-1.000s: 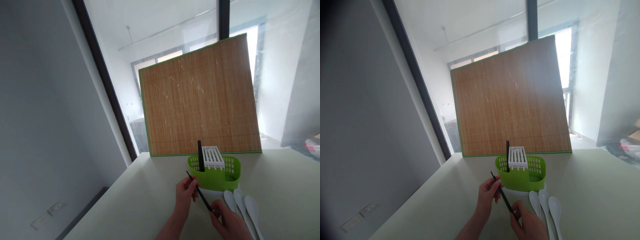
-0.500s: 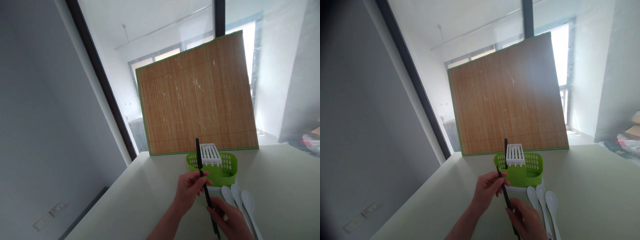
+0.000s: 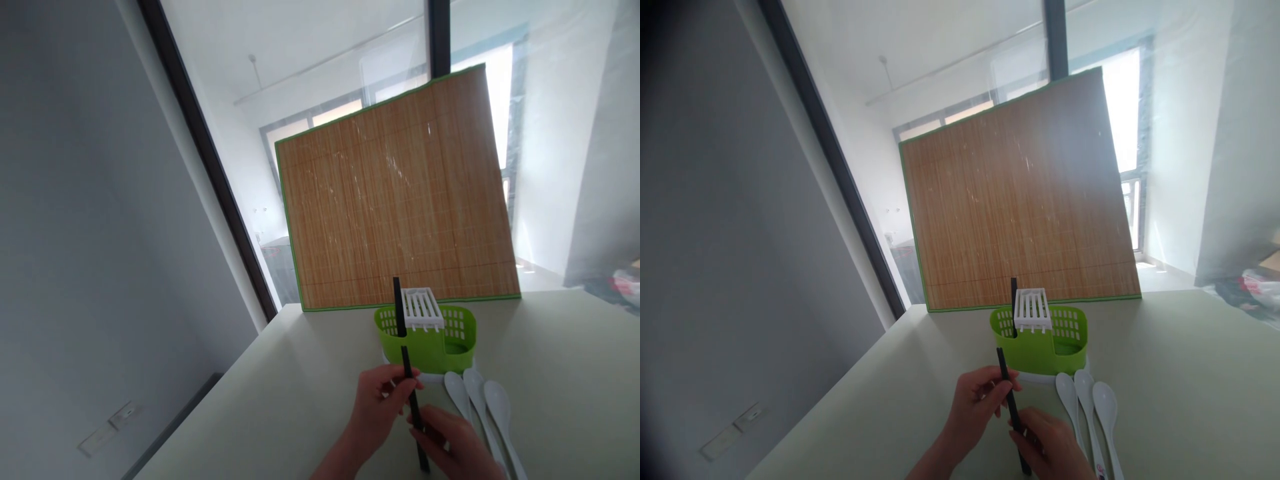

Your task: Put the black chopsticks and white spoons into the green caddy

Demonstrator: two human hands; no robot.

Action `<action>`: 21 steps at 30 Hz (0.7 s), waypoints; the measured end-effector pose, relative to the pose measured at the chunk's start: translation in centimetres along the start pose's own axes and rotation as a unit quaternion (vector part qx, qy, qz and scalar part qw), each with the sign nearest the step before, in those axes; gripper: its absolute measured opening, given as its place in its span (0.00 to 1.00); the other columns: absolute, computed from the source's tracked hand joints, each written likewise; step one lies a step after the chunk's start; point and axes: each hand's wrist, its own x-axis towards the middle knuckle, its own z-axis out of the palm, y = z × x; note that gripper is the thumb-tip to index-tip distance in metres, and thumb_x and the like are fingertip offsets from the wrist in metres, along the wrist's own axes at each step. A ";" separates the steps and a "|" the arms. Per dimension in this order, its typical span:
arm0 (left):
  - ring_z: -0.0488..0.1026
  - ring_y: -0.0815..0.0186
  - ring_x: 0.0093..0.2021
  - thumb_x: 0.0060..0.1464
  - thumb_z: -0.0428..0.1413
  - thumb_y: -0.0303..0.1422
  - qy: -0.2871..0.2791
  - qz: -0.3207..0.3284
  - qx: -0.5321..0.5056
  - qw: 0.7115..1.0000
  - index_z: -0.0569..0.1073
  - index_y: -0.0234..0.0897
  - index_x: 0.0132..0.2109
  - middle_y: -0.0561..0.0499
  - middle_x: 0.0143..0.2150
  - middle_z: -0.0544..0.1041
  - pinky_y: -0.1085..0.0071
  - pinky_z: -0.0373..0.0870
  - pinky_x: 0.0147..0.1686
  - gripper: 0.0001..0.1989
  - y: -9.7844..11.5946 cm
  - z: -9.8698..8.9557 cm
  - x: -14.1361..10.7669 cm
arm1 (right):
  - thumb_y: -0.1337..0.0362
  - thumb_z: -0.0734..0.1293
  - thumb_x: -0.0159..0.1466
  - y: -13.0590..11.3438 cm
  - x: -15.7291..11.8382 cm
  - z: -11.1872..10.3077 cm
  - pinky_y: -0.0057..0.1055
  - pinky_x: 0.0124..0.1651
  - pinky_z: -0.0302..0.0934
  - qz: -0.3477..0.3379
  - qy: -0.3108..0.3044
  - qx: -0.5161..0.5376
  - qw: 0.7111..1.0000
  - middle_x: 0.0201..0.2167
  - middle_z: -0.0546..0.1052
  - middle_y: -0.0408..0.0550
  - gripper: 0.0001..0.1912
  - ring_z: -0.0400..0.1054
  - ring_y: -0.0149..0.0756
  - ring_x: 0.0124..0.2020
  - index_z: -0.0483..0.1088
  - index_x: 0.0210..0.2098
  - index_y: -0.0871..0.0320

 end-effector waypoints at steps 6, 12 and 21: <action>0.74 0.62 0.33 0.50 0.59 0.36 0.049 0.054 0.074 0.995 0.80 0.39 0.37 0.47 0.32 0.79 0.72 0.71 0.34 0.09 2.0 -0.4 -0.5 | 0.62 0.57 0.65 -0.3 0.0 0.0 0.23 0.29 0.60 -0.021 -0.022 -0.002 1.000 0.28 0.72 0.42 0.09 0.66 0.28 0.26 0.67 0.35 0.55; 0.77 0.59 0.33 0.48 0.61 0.37 0.027 0.045 0.047 0.998 0.80 0.38 0.35 0.47 0.32 0.80 0.66 0.74 0.37 0.09 4.5 -2.2 0.3 | 0.64 0.58 0.64 0.2 -0.1 0.1 0.23 0.30 0.63 -0.056 0.015 -0.050 0.997 0.29 0.73 0.44 0.09 0.69 0.29 0.29 0.67 0.41 0.55; 0.77 0.65 0.32 0.46 0.62 0.35 0.184 0.247 -0.015 0.951 0.78 0.34 0.37 0.50 0.30 0.80 0.66 0.76 0.37 0.11 12.3 -7.2 10.4 | 0.67 0.59 0.63 0.1 -0.1 0.2 0.23 0.29 0.62 -0.078 0.063 -0.065 0.993 0.27 0.74 0.42 0.08 0.68 0.28 0.26 0.69 0.36 0.53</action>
